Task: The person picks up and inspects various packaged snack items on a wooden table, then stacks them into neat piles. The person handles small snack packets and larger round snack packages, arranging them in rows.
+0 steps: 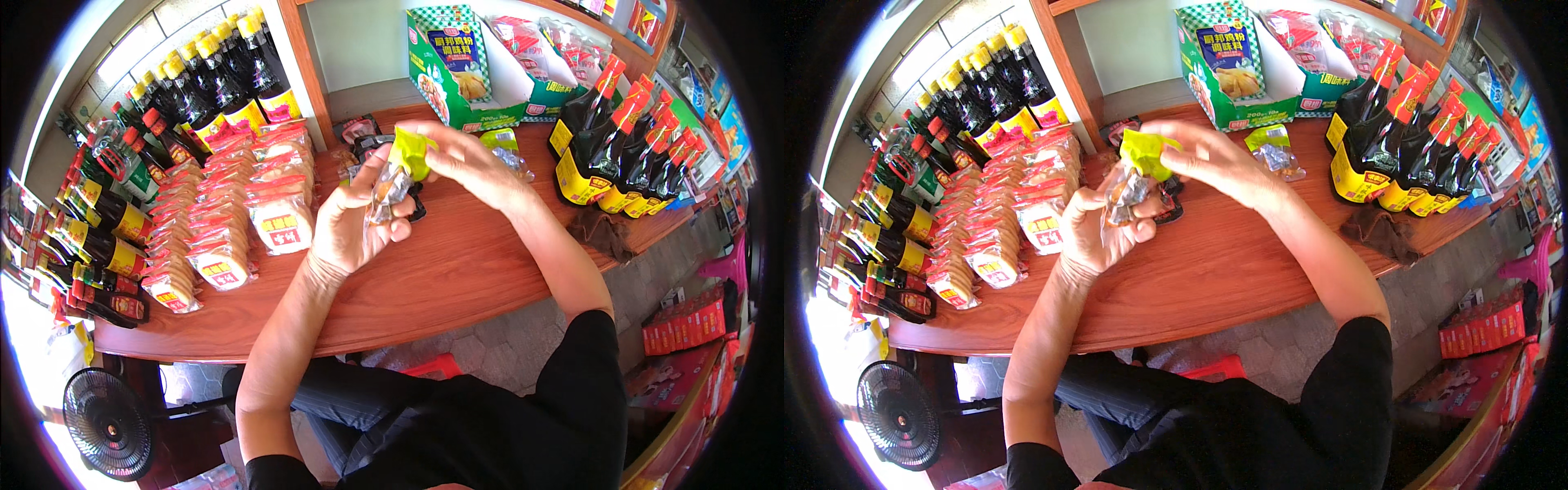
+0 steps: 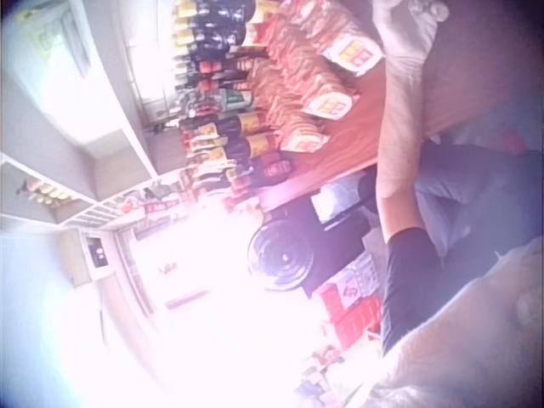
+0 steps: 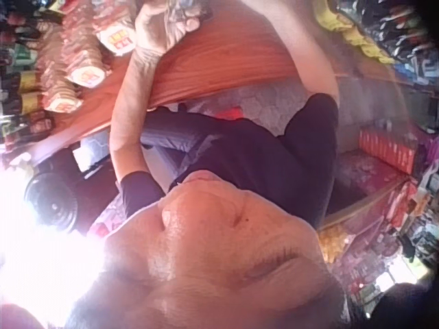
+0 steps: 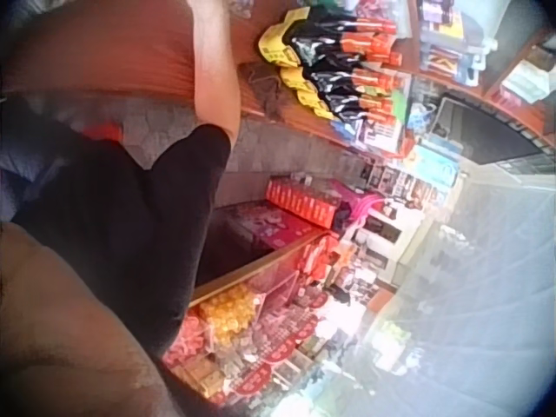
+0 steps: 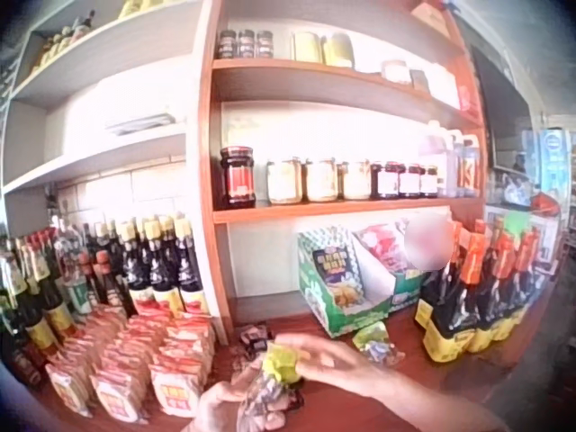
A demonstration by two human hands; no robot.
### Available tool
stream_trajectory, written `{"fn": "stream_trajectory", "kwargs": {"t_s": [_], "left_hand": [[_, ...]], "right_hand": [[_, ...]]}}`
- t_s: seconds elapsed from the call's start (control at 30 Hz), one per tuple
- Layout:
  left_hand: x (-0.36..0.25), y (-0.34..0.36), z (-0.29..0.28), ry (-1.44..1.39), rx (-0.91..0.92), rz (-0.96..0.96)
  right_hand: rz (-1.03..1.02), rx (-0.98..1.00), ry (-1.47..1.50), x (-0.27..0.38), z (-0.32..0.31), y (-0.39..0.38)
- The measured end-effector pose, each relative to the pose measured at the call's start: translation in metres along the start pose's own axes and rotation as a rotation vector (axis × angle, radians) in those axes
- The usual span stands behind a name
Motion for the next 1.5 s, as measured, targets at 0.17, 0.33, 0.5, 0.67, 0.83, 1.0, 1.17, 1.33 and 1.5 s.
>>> {"fn": "stream_trajectory", "kwargs": {"t_s": [0.17, 0.33, 0.5, 0.67, 0.83, 1.0, 1.17, 1.33, 1.5], "left_hand": [[0.01, 0.005, 0.01, 0.171, -0.078, -0.031], [0.003, 0.004, 0.004, 0.92, -0.317, 0.002], [0.004, 0.005, 0.005, 1.062, -0.246, 0.045], [0.005, 0.003, 0.01, 0.683, -0.2, -0.014], [0.007, -0.005, 0.0, 0.36, -0.108, -0.029], [0.016, -0.005, -0.001, 0.255, -0.018, -0.181], [0.029, -0.002, 0.003, 0.366, 0.13, -0.336], [0.008, 0.009, 0.007, 0.534, -0.136, -0.1], [0.013, 0.007, 0.013, 0.884, -0.276, 0.179]], "right_hand": [[-0.302, -0.3, -0.374, 0.001, 0.014, -0.006], [-0.309, -0.354, -0.539, 0.014, 0.014, -0.01], [-0.297, -0.401, -0.414, 0.013, 0.003, -0.006], [-0.243, -0.439, -0.183, 0.016, -0.001, -0.006], [-0.129, -0.265, 0.167, 0.004, -0.044, -0.002], [-0.085, 0.207, 0.221, -0.007, 0.014, -0.003], [-0.041, -0.036, 0.138, 0.007, 0.025, -0.011], [-0.268, -0.284, -0.187, 0.011, 0.01, -0.009], [-0.223, -0.358, -0.193, 0.006, 0.015, -0.009]]}}
Point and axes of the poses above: each hand's wrist, its own y-axis towards the middle knuckle, its own z-axis out of the palm, x = y × z, the point moved 3 cm from there along y, towards the middle knuckle, and after that the axes turned 9 degrees about y, right-handed, at the moved point
